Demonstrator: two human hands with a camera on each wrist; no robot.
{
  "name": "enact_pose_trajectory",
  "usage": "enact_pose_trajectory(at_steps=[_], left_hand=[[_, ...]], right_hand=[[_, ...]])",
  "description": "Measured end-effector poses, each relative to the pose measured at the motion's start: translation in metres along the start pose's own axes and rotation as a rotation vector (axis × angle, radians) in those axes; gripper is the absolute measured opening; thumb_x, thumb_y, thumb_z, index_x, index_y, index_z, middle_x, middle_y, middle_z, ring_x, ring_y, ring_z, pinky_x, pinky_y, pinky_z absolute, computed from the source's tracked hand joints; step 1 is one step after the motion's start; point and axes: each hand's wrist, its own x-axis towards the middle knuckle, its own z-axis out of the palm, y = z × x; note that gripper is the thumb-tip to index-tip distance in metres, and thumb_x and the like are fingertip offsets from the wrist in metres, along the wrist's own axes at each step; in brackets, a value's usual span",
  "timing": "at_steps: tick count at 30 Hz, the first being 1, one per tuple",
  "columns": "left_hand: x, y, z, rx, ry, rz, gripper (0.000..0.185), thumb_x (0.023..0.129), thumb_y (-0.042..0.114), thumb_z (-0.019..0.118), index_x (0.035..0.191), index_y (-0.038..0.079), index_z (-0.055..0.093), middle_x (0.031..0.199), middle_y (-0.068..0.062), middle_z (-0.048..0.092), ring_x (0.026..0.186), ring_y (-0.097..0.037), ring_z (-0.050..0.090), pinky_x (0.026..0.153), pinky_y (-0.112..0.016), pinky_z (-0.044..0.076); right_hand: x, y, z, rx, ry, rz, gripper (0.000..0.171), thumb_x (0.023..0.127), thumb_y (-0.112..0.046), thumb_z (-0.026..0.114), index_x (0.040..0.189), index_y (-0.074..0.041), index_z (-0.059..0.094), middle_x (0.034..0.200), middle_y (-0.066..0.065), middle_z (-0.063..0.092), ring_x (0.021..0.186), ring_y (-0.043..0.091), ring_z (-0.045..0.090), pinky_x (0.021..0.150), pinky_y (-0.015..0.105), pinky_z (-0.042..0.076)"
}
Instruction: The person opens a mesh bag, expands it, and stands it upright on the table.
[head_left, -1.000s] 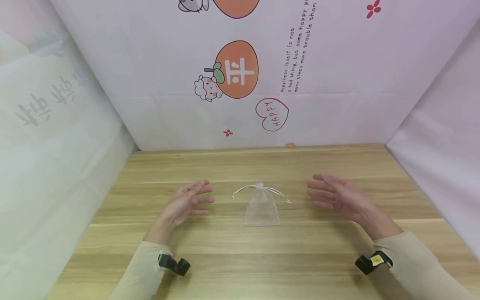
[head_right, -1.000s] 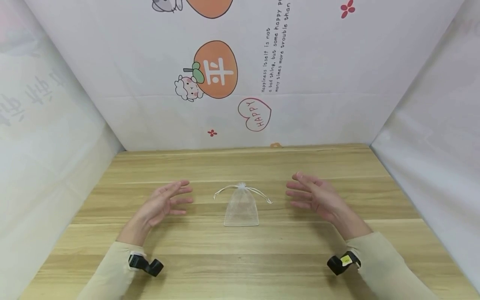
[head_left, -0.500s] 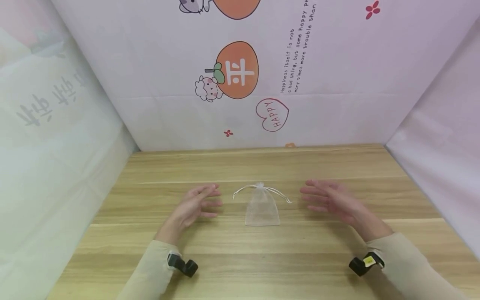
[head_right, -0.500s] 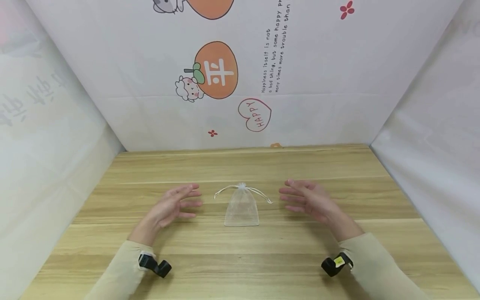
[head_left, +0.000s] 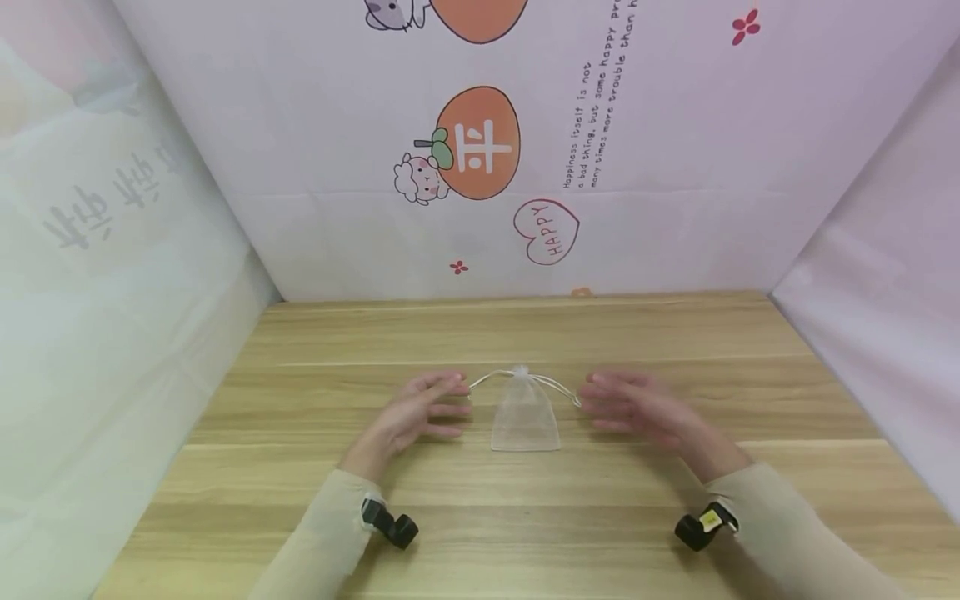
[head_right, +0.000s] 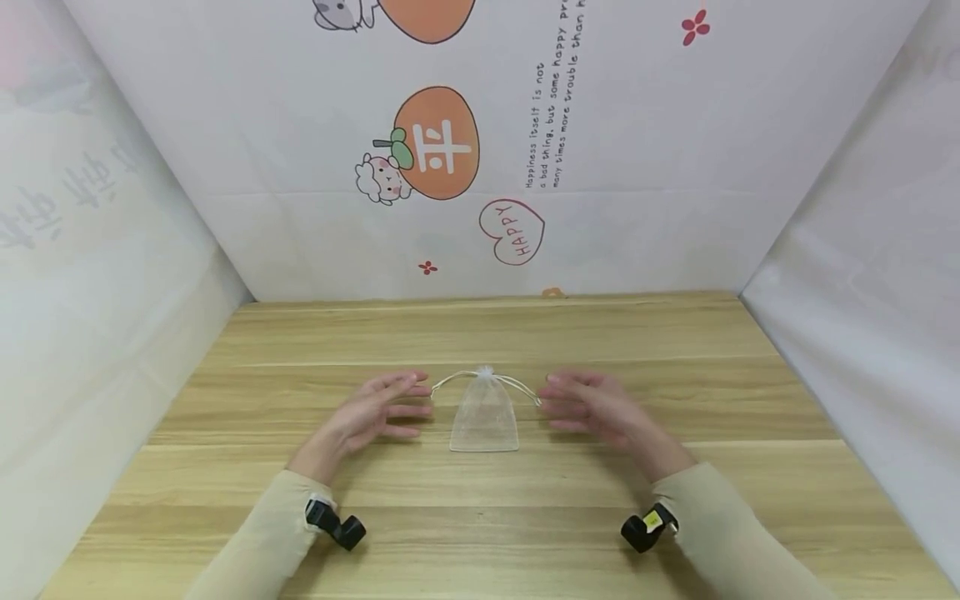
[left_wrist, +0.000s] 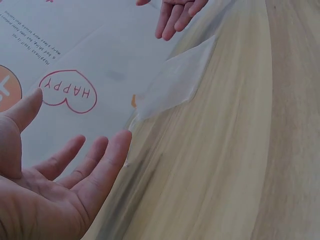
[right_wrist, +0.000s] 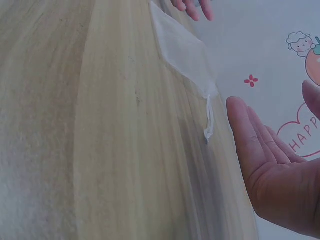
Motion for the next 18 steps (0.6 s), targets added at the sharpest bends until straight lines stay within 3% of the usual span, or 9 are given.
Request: enact_pose_trajectory(at_steps=[18], left_hand=[[0.019,-0.002,0.021,-0.025,-0.025,-0.037,0.067,0.099,0.037,0.064,0.15,0.001,0.037,0.148,-0.024,0.045,0.125,-0.042,0.056,0.089,-0.053,0.055]], right_hand=[[0.015,0.009,0.015,0.037,-0.005,0.047,0.059,0.103,-0.023,0.059,0.144,0.012,0.033,0.137,0.033,0.052,0.122,0.042,0.058,0.099,0.053,0.049]])
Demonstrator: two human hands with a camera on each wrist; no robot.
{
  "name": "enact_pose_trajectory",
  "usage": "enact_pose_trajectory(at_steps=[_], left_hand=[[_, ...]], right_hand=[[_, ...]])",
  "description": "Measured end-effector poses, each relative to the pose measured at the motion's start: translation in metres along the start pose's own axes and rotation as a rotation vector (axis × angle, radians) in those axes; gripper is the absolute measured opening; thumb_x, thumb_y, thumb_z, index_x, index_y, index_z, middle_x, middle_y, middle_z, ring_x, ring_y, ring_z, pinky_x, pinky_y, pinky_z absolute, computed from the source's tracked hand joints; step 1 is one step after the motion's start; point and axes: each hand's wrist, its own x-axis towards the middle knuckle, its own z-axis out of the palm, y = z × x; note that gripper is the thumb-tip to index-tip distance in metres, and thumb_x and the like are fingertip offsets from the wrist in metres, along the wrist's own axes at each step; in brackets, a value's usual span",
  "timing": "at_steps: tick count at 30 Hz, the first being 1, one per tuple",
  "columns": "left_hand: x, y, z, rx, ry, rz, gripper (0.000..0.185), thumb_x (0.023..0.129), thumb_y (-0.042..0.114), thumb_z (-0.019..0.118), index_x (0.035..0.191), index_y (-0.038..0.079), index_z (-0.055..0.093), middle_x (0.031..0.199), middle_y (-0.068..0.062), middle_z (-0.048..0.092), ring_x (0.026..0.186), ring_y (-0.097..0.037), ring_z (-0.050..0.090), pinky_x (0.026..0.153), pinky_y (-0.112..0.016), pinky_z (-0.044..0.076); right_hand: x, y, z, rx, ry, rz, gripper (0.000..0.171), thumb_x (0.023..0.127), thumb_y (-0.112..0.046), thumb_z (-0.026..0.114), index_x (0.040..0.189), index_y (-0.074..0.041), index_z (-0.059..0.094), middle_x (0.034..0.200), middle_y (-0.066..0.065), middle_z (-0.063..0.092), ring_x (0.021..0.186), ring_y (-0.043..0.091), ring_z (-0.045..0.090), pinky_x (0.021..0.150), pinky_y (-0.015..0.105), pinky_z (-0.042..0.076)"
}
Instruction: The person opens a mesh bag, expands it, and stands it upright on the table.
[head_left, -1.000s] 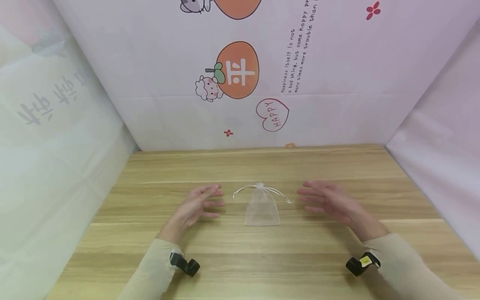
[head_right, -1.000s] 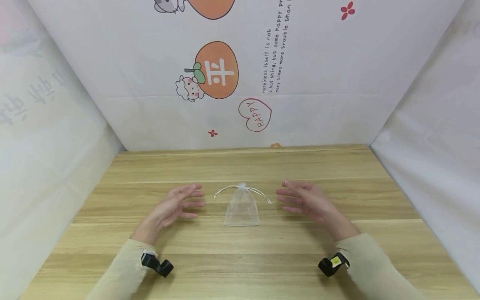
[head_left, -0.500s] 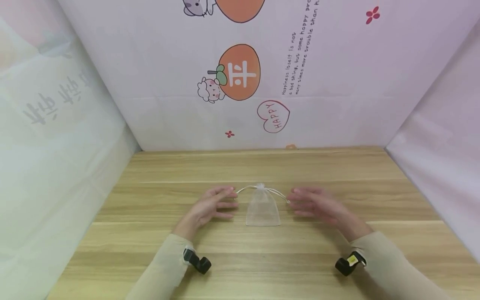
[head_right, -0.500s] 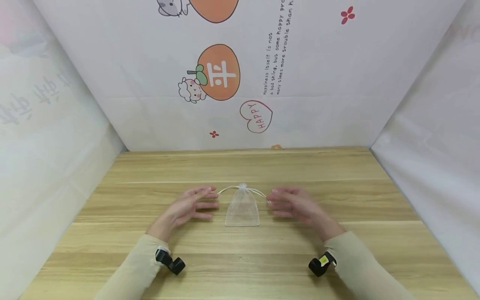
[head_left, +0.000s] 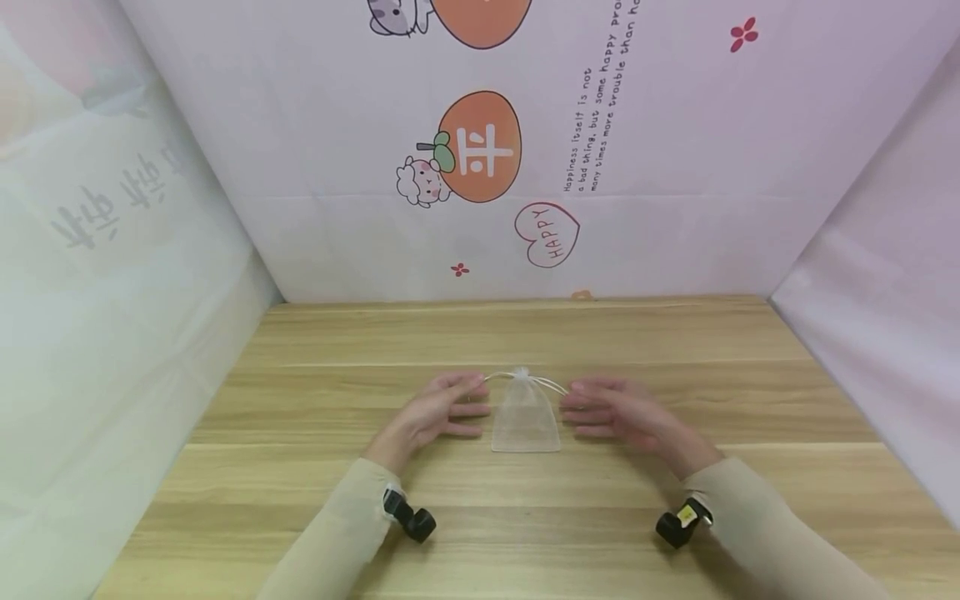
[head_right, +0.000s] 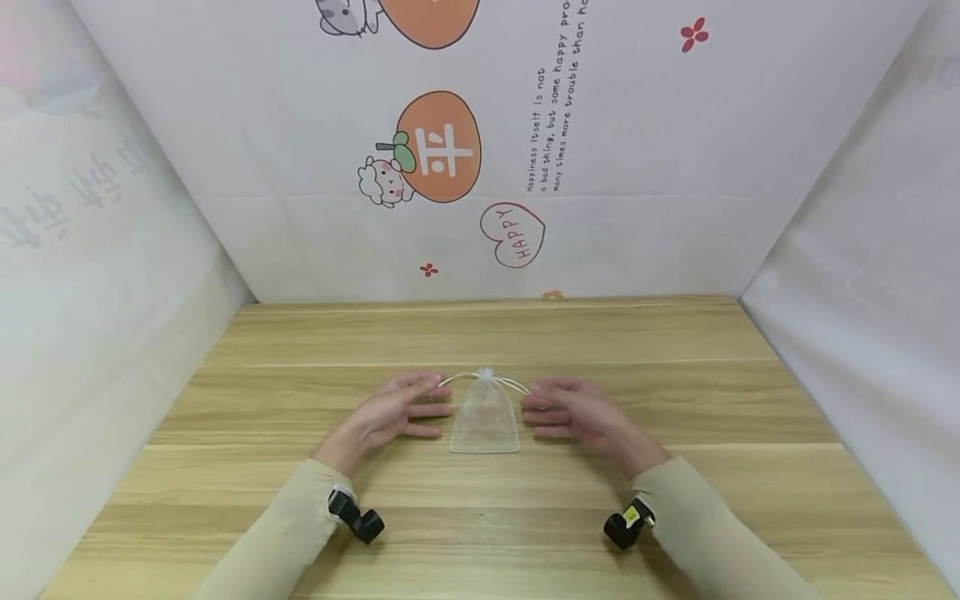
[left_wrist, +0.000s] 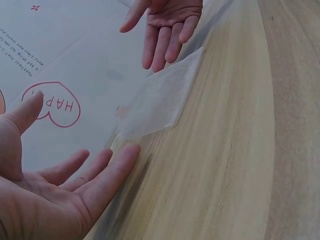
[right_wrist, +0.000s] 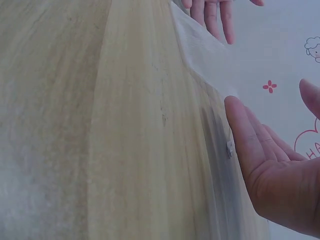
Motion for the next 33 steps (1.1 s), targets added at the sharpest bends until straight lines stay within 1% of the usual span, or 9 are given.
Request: enact_pose_trajectory(at_steps=[6,17,22,26,30,33], left_hand=[[0.004,-0.001,0.004,-0.006,-0.01,-0.002,0.067,0.1,0.036,0.063,0.149,-0.001,0.038,0.148,-0.026,0.044,0.123,-0.042,0.057,0.088,-0.054,0.055],[0.006,-0.004,0.009,-0.015,-0.019,-0.006,0.067,0.1,0.036,0.063,0.148,-0.002,0.037,0.146,-0.027,0.046,0.121,-0.042,0.058,0.087,-0.053,0.056],[0.007,-0.004,0.011,-0.02,-0.019,-0.007,0.067,0.101,0.035,0.062,0.149,-0.003,0.036,0.145,-0.027,0.046,0.121,-0.042,0.058,0.086,-0.054,0.056],[0.008,-0.004,0.012,-0.014,-0.014,-0.007,0.067,0.101,0.036,0.062,0.149,-0.003,0.036,0.144,-0.027,0.048,0.121,-0.042,0.058,0.086,-0.053,0.056],[0.007,-0.004,0.013,-0.012,-0.015,-0.01,0.067,0.1,0.036,0.062,0.148,-0.003,0.037,0.144,-0.027,0.047,0.121,-0.041,0.058,0.086,-0.053,0.056],[0.006,-0.004,0.013,-0.018,-0.014,-0.01,0.067,0.1,0.037,0.063,0.149,-0.002,0.037,0.145,-0.026,0.047,0.121,-0.041,0.058,0.086,-0.053,0.056]], right_hand=[[0.005,0.001,0.004,-0.017,-0.009,0.018,0.062,0.104,-0.024,0.057,0.146,0.013,0.028,0.139,0.033,0.051,0.121,0.04,0.059,0.098,0.052,0.05],[0.009,0.004,0.009,-0.044,-0.032,0.039,0.061,0.105,-0.023,0.055,0.146,0.013,0.029,0.141,0.031,0.049,0.121,0.039,0.059,0.097,0.05,0.05],[0.012,0.005,0.011,-0.063,-0.03,0.024,0.06,0.105,-0.022,0.055,0.145,0.014,0.03,0.141,0.031,0.049,0.121,0.039,0.059,0.096,0.049,0.052],[0.015,0.006,0.013,-0.069,-0.008,0.018,0.056,0.103,-0.018,0.057,0.143,0.013,0.033,0.135,0.028,0.057,0.116,0.034,0.063,0.092,0.047,0.054],[0.017,0.008,0.015,-0.078,0.006,0.013,0.052,0.102,-0.013,0.057,0.141,0.013,0.036,0.123,0.022,0.066,0.109,0.029,0.066,0.087,0.045,0.057],[0.018,0.008,0.018,-0.094,0.007,0.005,0.05,0.102,-0.011,0.058,0.141,0.014,0.038,0.115,0.018,0.069,0.104,0.026,0.068,0.085,0.044,0.058]])
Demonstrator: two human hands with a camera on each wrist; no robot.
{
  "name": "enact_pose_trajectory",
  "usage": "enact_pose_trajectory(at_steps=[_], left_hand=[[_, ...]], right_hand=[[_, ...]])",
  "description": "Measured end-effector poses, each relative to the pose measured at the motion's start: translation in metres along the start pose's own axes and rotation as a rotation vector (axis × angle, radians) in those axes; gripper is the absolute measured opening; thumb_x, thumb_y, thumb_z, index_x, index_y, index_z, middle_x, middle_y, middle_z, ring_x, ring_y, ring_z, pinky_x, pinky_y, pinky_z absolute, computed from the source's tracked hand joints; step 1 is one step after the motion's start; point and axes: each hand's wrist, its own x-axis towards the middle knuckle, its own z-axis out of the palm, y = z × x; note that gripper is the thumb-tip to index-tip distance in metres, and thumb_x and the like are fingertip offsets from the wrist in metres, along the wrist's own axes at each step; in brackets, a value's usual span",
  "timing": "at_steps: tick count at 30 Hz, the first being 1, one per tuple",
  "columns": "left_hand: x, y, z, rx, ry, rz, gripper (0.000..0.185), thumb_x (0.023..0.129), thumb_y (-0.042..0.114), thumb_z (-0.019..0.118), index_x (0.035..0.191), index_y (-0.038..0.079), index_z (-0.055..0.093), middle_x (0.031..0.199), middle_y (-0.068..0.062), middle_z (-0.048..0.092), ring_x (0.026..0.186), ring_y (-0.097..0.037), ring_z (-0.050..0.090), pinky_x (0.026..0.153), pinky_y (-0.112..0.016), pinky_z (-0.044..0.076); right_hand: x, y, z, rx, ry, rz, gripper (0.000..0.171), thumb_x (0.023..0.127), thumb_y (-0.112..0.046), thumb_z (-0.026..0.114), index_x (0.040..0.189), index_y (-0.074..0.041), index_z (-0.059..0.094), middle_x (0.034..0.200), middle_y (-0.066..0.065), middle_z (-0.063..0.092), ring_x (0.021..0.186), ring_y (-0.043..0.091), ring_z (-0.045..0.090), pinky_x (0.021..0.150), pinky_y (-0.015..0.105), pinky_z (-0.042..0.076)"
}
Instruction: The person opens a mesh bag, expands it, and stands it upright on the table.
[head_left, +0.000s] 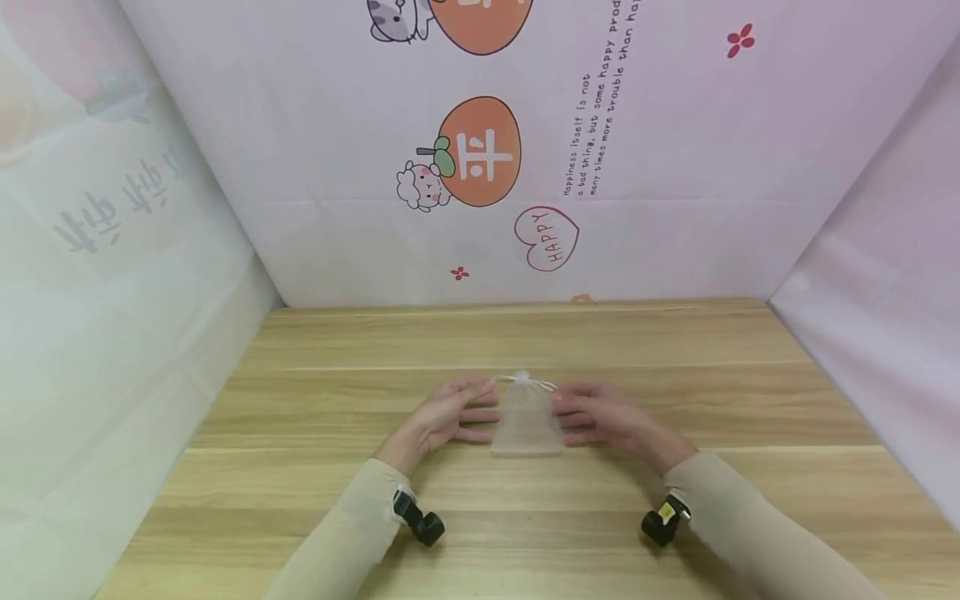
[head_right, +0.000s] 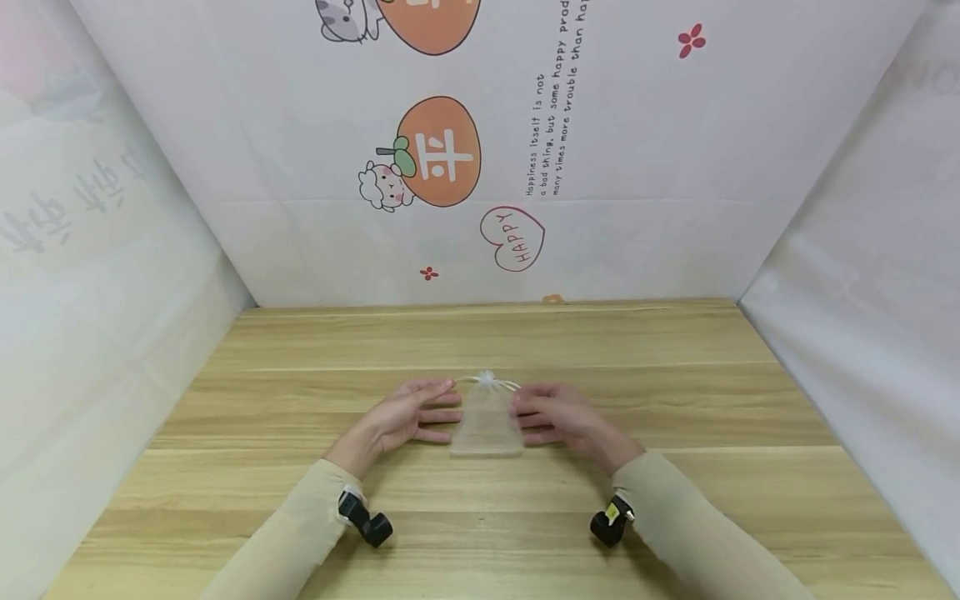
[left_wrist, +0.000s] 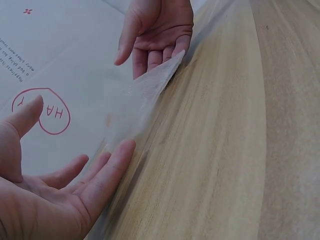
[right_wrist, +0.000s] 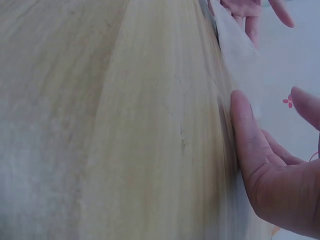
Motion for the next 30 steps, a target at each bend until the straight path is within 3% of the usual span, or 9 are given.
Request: enact_pose_trajectory(at_steps=[20,30], left_hand=[[0.0,-0.002,-0.002,0.008,-0.006,0.005,0.066,0.1,0.036,0.063,0.148,-0.002,0.038,0.145,-0.025,0.047,0.12,-0.038,0.06,0.086,-0.052,0.056],[-0.003,0.002,-0.004,0.006,-0.012,0.019,0.064,0.101,0.035,0.061,0.148,-0.004,0.039,0.146,-0.026,0.046,0.123,-0.04,0.057,0.087,-0.053,0.056]], right_hand=[[0.012,-0.003,0.017,-0.093,0.057,0.003,0.039,0.101,-0.012,0.06,0.128,0.015,0.053,0.098,0.013,0.073,0.084,0.022,0.071,0.073,0.039,0.06],[0.011,-0.006,0.011,-0.088,0.046,-0.026,0.033,0.101,-0.009,0.059,0.125,0.013,0.054,0.092,0.01,0.072,0.077,0.017,0.069,0.068,0.032,0.059]])
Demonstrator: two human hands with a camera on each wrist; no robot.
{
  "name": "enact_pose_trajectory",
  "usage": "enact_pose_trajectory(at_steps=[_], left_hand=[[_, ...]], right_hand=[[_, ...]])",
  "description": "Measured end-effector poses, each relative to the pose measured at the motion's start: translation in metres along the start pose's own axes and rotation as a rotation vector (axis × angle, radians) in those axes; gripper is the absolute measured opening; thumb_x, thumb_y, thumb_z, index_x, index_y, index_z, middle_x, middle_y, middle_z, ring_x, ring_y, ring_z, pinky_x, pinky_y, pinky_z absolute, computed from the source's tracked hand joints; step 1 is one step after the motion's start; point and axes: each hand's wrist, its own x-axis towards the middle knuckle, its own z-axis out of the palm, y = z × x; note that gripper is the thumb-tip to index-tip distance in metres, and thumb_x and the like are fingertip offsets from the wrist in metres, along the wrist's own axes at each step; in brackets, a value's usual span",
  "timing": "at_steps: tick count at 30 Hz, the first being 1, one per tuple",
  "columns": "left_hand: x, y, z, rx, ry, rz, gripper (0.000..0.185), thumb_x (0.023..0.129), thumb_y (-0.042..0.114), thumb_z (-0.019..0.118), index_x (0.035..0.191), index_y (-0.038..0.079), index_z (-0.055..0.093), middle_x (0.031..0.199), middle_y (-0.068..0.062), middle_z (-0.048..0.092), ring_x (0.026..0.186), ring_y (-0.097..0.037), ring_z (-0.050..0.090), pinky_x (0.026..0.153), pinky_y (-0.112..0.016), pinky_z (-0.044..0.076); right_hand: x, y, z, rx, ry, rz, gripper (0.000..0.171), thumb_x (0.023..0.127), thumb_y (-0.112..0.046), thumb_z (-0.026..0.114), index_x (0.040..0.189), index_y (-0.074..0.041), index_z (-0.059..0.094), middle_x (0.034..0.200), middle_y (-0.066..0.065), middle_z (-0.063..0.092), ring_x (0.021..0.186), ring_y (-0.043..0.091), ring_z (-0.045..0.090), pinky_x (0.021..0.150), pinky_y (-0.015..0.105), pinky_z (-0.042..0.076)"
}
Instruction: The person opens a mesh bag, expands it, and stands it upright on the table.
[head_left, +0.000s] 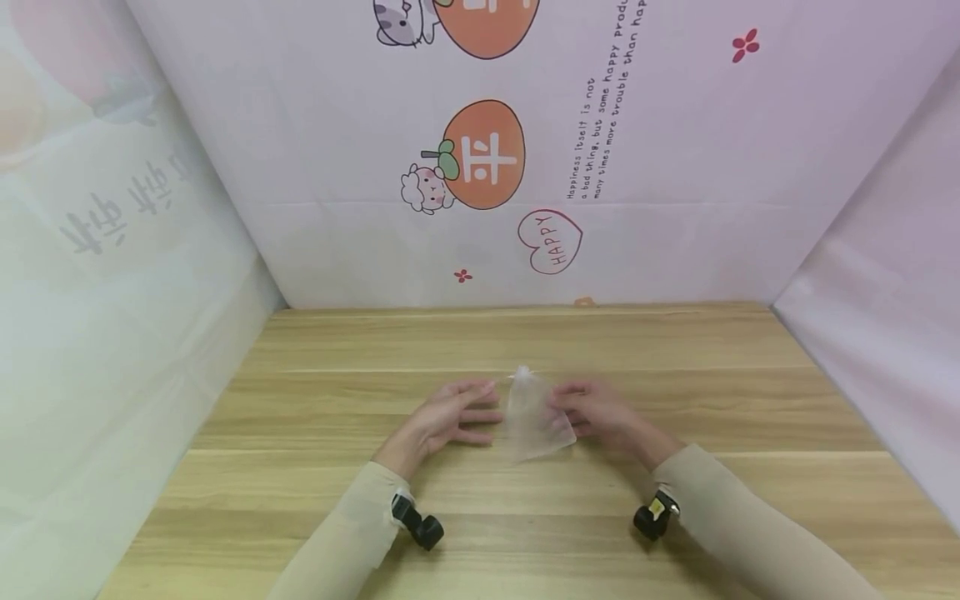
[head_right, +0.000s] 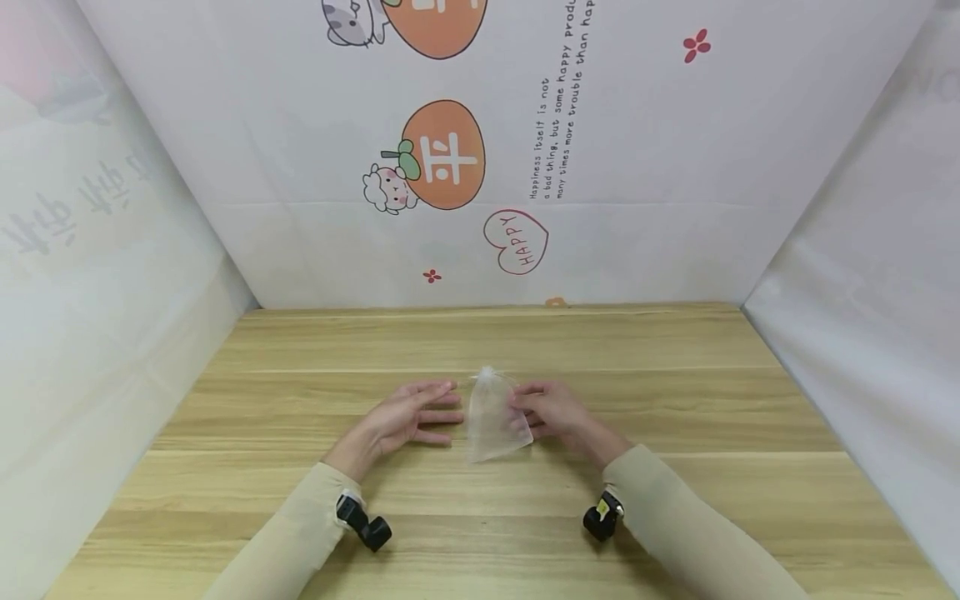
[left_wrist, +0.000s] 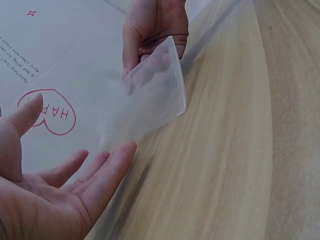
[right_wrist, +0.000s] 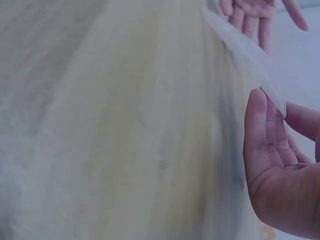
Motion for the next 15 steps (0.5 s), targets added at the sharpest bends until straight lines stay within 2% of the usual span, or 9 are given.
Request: enact_pose_trajectory(at_steps=[8,15], left_hand=[[0.0,0.008,-0.005,0.017,-0.013,0.022,0.063,0.101,0.038,0.06,0.146,-0.004,0.044,0.147,-0.025,0.047,0.125,-0.042,0.056,0.093,-0.052,0.053],[0.004,0.014,-0.002,0.034,-0.049,0.049,0.061,0.104,0.035,0.055,0.148,-0.005,0.039,0.147,-0.026,0.046,0.126,-0.04,0.056,0.1,-0.05,0.049]], right_hand=[[-0.007,-0.014,-0.011,-0.009,0.026,-0.07,0.03,0.101,-0.01,0.06,0.123,0.01,0.056,0.092,0.008,0.072,0.081,0.019,0.07,0.074,0.038,0.06],[-0.016,-0.024,-0.013,0.034,0.03,-0.13,0.029,0.1,-0.009,0.062,0.122,0.009,0.057,0.095,0.01,0.073,0.085,0.02,0.071,0.078,0.039,0.059]])
